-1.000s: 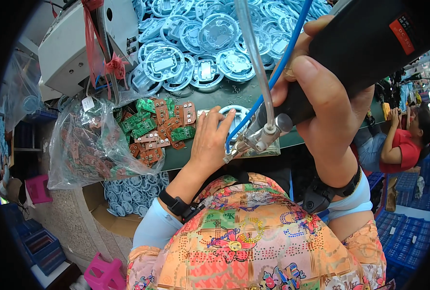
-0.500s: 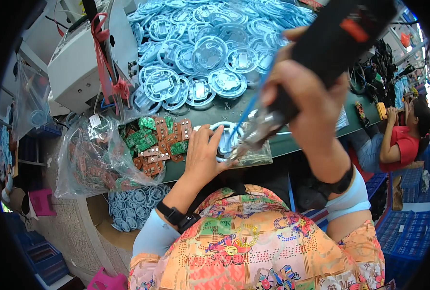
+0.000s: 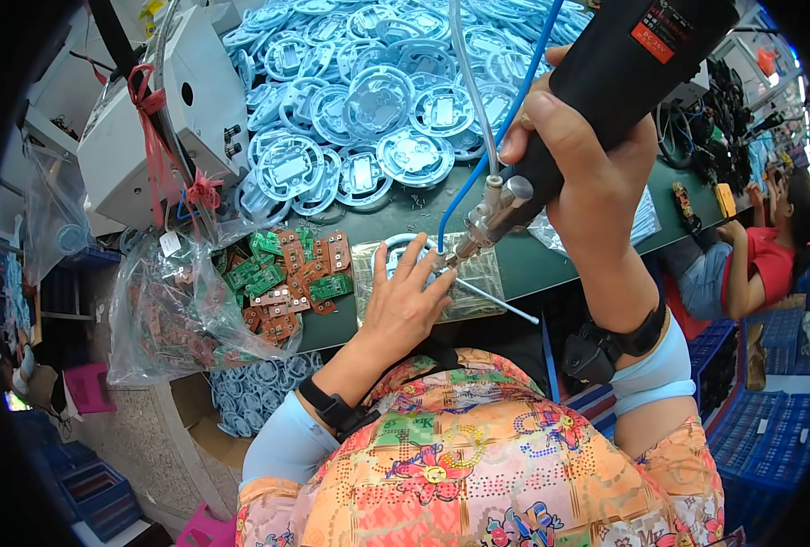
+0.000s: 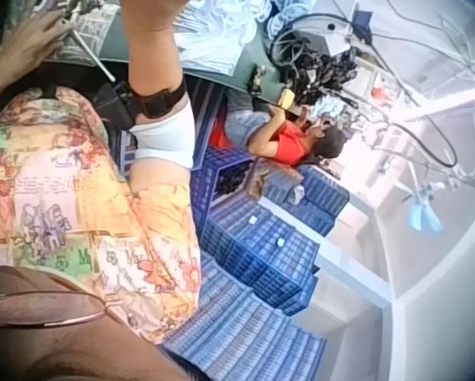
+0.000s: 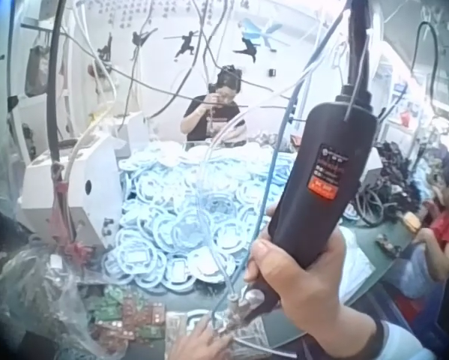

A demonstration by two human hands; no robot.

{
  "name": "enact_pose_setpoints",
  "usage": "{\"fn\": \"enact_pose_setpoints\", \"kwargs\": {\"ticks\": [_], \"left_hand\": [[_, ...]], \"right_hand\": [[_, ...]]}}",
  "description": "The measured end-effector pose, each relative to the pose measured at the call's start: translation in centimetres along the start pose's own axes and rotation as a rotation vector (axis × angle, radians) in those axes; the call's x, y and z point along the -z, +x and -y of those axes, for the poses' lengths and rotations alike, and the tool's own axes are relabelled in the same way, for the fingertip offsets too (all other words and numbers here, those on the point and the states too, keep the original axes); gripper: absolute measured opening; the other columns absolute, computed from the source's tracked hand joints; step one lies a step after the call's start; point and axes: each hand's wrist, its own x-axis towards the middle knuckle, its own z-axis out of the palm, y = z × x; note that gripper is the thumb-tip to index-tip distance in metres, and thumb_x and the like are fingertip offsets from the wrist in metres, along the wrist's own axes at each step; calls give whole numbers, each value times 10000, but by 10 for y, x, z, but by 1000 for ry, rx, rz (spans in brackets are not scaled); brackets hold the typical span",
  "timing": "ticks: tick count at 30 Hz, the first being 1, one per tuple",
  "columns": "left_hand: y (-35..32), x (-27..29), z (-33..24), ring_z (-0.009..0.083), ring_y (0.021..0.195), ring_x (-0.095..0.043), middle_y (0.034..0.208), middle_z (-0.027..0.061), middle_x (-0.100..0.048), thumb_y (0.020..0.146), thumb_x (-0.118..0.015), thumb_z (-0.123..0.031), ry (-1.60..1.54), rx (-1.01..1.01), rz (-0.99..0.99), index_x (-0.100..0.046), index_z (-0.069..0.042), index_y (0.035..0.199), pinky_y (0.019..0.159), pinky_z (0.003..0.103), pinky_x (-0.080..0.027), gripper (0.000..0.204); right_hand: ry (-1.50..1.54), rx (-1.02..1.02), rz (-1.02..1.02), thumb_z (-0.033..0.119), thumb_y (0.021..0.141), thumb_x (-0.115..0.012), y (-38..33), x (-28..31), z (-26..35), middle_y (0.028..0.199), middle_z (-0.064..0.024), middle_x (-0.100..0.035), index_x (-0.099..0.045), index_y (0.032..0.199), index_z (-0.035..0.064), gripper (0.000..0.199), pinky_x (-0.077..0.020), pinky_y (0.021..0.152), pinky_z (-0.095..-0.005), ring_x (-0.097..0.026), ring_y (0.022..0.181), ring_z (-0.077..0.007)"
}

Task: Assembling small light blue plastic circular components with internal circuit boards using an electric screwdriver.

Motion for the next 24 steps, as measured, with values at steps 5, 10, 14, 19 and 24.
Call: {"fn": "enact_pose_setpoints", "kwargs": {"ticks": [5,10,14,19,24], "left_hand": [[0,1,0,349,1352,-410,1226,109,-628,803,-756,-199,-29,9,-4,-635,-162,1210,1078,668,-210,426],[2,2,-2,344,1358,-407,1224,112,-619,784,-768,-184,-60,5,-19,-650,-154,1192,1083,656,-214,426],[1,1,0,346,1348,-416,1255,114,-596,777,-775,-187,-21,5,-5,-640,-150,1207,1085,636,-228,452],[1,12,5,348,1309,-439,1289,124,-565,728,-818,-241,-26,-30,-42,-607,-121,1243,1072,576,-281,570],[5,42,14,334,1146,-529,1211,131,-549,610,-887,-289,35,196,-34,-593,-82,1255,939,474,-423,739]], "right_hand": [[39,-15,6,12,867,-610,-5,5,-13,775,-119,-603,-496,1148,-54,311,-520,583,-306,-614,594,-179],[10,42,-4,-2,854,-622,-11,-2,-17,795,-111,-610,-507,1133,-56,306,-517,577,-292,-617,604,-163],[34,-24,-27,10,824,-691,-2,-2,-13,770,-73,-633,-535,1090,-27,310,-517,568,-263,-631,607,-133],[-311,156,-35,104,873,-687,33,27,-8,783,-69,-640,-560,1064,-29,266,-515,622,-266,-626,607,-136],[-564,152,-114,162,874,-720,34,45,-32,863,-52,-646,-553,1075,0,307,-513,693,-262,-642,727,-129]]}}
